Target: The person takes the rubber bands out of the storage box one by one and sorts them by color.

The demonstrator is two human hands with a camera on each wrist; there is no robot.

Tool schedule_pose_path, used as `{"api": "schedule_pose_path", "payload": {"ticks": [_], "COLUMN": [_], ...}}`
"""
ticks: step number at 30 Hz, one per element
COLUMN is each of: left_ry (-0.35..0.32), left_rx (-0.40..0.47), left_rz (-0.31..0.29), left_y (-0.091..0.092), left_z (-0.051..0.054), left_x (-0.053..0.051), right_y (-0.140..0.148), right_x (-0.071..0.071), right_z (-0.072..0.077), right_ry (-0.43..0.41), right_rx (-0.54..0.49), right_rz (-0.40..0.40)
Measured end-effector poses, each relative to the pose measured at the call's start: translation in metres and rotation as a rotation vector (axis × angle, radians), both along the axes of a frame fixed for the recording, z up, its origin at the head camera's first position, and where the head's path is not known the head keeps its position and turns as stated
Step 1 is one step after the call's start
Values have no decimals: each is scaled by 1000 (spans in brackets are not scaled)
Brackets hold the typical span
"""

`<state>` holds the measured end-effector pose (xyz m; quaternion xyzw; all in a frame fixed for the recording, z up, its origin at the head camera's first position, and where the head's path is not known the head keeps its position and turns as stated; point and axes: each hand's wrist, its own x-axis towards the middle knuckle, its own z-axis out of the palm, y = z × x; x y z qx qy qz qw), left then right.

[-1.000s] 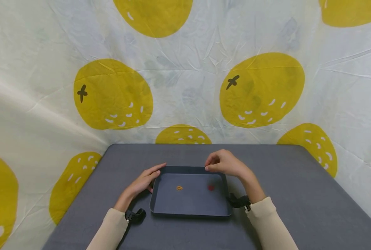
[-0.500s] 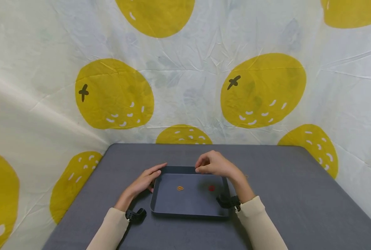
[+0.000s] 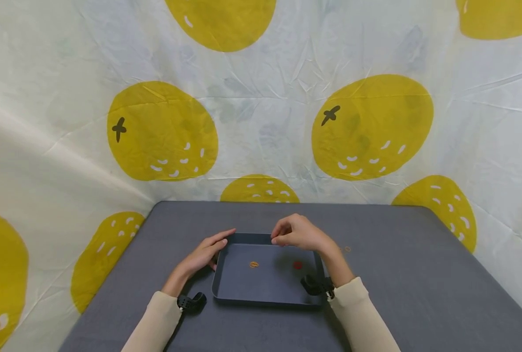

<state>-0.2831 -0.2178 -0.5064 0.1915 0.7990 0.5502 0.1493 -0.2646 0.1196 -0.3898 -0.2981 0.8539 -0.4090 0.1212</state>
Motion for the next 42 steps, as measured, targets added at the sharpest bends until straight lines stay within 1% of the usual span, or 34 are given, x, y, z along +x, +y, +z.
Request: {"api": "schedule_pose_path", "payload": {"ticks": [6,9,12,16,22,27,34,42], "left_ry": [5,-2,-2,1,-22,-14,4,-3], "left_rx": [-7,-8,-7,-11,-5,-4,-9,-13], "left_rz": [-4,-7,1,18,0,2,-2,5], "left_y": [0,1,1,-1,1,2,2,2], "left_z": [1,1,1,-1,-2,0,2,0], "left_x": [0,0,0,2,1,0,-2,1], "right_y": [-3,-5,-7,-14,-22,-30,-34,-37], "right_x": [0,2,1,-3,-6,-7,-7,-6], "right_z": [-3,-3,-5,-12,-26,-34,-36,-37], "right_ry": [7,0,-8,-24,-46,-66,-70,-61], "right_rx": [2,8,7,9,40,65,82,108], "right_rz": [34,28,31,42,51,52,43,20]}}
